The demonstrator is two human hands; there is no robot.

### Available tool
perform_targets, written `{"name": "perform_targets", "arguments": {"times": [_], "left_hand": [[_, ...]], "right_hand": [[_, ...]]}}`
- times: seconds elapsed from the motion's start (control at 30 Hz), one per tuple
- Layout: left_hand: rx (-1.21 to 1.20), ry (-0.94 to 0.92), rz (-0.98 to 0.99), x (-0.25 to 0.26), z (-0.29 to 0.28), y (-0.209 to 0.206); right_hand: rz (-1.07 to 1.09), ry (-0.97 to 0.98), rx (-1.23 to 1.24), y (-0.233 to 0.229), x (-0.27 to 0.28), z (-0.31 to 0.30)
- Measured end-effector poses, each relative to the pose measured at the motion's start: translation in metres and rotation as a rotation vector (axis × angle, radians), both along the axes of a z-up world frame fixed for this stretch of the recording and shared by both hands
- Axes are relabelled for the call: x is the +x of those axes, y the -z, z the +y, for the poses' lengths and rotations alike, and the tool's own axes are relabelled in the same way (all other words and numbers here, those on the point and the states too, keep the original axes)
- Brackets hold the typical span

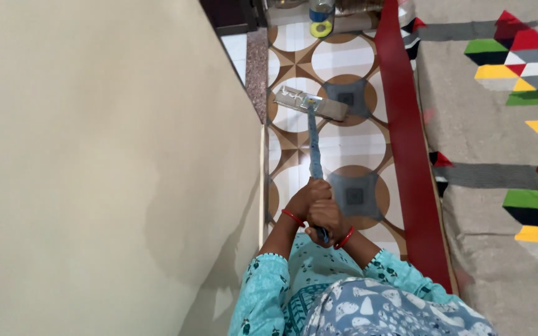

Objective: The person mops a patterned tiled floor using a flat mop with a long handle. They move the mop back and forth across the floor, navigating around a plastic chair and a small rug.

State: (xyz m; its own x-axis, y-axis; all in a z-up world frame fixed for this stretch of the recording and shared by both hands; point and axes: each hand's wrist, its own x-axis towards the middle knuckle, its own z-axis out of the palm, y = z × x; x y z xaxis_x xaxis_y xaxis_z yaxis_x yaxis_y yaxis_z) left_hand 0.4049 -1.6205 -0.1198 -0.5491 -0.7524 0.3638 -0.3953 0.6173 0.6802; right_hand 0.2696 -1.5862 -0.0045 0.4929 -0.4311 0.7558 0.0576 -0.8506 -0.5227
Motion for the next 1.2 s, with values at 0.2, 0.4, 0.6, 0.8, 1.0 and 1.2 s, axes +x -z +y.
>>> {"name": "perform_targets", "arguments": {"times": [0.2, 0.4, 0.6, 0.8, 1.0, 1.2], "left_hand": [[0.148, 0.006, 0.046, -0.019, -0.062, 0.007], [0.051, -0.041, 0.159, -0.021, -0.131, -0.002], [0.007, -0.073, 0.185, -0.010, -0.201, 0.034], [0.147, -0.119, 0.259, 0.004, -0.255, 0.062], [0.033, -0.108, 0.192, 0.005, -0.282, 0.056], [0.026, -0.119, 0.116, -0.004, -0.279, 0.056]], "right_hand": [[-0.018, 0.020, 0.039, 0.006, -0.018, -0.060], [0.047, 0.016, 0.091, 0.012, -0.020, -0.133], [0.166, -0.001, 0.068, 0.026, -0.006, -0.208], [0.235, -0.047, 0.051, 0.058, 0.008, -0.268], [0.301, 0.011, 0.056, 0.077, 0.007, -0.291], [0.327, 0.012, 0.174, 0.071, -0.008, -0.278]]}}
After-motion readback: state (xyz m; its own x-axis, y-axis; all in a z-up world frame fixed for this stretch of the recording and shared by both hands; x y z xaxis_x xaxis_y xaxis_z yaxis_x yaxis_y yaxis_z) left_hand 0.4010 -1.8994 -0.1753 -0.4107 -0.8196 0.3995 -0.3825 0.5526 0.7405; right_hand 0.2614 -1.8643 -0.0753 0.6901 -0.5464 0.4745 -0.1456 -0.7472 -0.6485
